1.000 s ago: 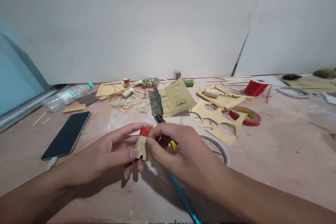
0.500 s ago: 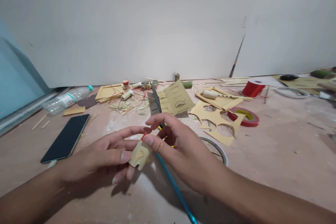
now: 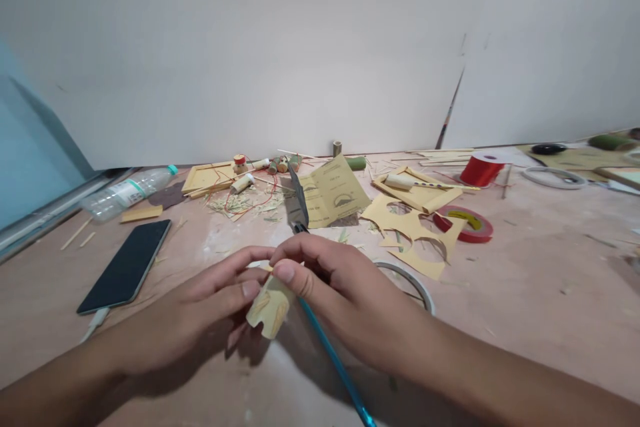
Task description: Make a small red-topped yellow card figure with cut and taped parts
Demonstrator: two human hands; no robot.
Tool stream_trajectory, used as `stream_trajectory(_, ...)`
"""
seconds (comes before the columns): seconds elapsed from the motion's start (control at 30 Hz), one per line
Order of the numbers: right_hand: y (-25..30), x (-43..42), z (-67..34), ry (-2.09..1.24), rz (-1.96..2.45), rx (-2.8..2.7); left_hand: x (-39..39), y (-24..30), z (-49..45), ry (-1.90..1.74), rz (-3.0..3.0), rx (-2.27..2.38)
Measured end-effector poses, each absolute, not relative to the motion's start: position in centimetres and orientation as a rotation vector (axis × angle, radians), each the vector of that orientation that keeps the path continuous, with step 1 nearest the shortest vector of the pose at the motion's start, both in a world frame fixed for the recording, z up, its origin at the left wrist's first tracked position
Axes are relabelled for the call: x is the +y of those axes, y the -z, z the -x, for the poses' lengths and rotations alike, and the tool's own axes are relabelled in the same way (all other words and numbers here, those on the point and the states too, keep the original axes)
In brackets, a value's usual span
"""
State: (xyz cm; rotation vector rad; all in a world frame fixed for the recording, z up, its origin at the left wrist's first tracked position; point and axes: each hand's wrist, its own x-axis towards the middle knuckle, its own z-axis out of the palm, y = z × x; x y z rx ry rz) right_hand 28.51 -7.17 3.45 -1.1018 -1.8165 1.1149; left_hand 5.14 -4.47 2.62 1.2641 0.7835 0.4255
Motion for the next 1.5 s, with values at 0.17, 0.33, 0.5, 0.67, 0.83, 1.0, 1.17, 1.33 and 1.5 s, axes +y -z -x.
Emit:
stream_trajectory(0.17, -3.6, -7.2, -28.5, -1.097, 1.068, -1.825, -4.6, -3.2, -5.5, -0.48, -1.365, 0.759)
stream_trajectory(0.33, -3.1, -7.1, -28.3, -1.181, 1.074, -1.788, -4.8, -2.7, -5.5, -0.442, -1.343, 0.727)
stream_trajectory(0.5, -2.7, -7.2, -28.3, -1.168, 1.037, -1.812, -4.8, -2.1, -5.6, -0.415, -1.307, 0.726)
stream_trajectory(0.67, -2.6, -7.3, -28.2, -1.179, 0.965, -1.81, -5.1, -2.6, -5.8, -0.392, -1.293, 0.717)
stream_trajectory(0.83, -2.5, -7.4, -28.2, -1.171, 0.95, -1.796, -5.1, -2.8, -5.9, -0.385, -1.297, 0.715)
stream_trajectory(1.0, -2.5, -7.2, -28.3, -1.158, 0.976, -1.796, -4.9, -2.6, -5.8, -0.375, -1.318, 0.677)
stream_trajectory(1.17, -2.5, -7.1, -28.1, -1.219, 0.936, -1.771, -5.1, -2.5, -5.9, -0.395, -1.318, 0.693)
stream_trajectory(1.33, -2.2, -7.2, -28.0, -1.263, 0.948, -1.72, -5.5, -2.5, -6.2, -0.461, -1.315, 0.708)
stream_trajectory(1.5, -2.4, -7.6, -27.9, -1.394, 0.985, -1.619, -5.8, -2.8, -6.2, -0.471, -1.265, 0.73)
